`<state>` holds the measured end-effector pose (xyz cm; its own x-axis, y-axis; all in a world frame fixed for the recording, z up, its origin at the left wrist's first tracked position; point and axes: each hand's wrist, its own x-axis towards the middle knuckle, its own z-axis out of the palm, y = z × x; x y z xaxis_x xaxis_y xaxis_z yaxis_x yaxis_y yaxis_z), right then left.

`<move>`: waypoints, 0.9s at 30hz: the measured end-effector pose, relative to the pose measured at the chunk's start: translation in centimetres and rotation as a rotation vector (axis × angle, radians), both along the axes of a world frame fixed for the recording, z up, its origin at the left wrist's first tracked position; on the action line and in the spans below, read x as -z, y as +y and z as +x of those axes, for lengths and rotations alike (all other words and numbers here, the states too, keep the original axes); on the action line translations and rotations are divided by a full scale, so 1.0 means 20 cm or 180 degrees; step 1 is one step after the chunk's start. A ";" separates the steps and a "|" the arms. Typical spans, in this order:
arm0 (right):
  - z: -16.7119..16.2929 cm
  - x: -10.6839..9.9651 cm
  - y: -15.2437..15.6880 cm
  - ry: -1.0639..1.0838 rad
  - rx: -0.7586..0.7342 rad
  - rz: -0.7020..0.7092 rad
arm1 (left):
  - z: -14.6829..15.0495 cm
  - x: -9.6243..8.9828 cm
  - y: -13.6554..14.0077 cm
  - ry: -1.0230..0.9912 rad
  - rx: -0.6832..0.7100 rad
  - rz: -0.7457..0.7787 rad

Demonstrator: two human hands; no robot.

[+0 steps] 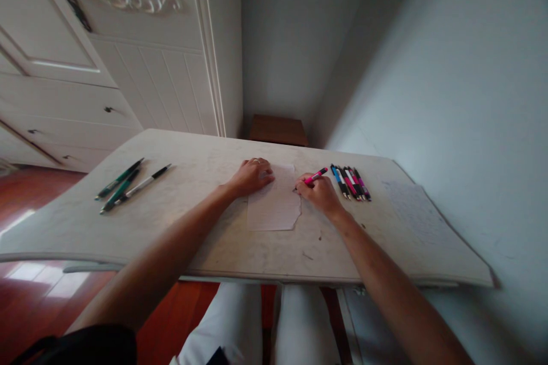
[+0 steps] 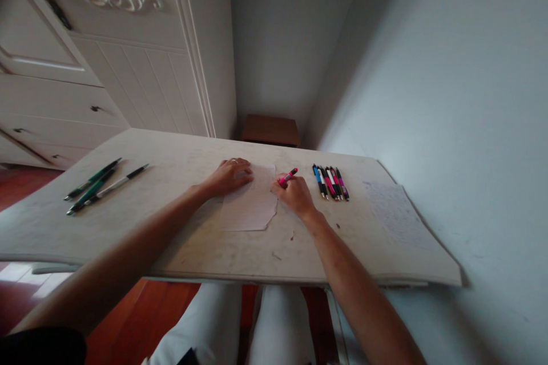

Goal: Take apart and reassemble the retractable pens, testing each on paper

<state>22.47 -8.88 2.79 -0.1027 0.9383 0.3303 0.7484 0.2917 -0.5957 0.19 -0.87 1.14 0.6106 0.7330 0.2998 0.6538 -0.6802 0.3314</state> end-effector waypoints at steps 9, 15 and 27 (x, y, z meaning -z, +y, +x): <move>0.01 0.00 0.00 -0.0089 0.0090 0.0077 | 0.00 0.00 0.00 0.0003 -0.0025 0.0003; 0.02 -0.02 0.00 -0.0237 0.0243 0.0064 | 0.00 0.01 0.01 -0.0008 -0.0010 -0.0030; 0.04 0.00 0.01 0.0159 0.0613 0.0194 | 0.00 -0.01 0.00 0.0021 -0.0015 -0.0024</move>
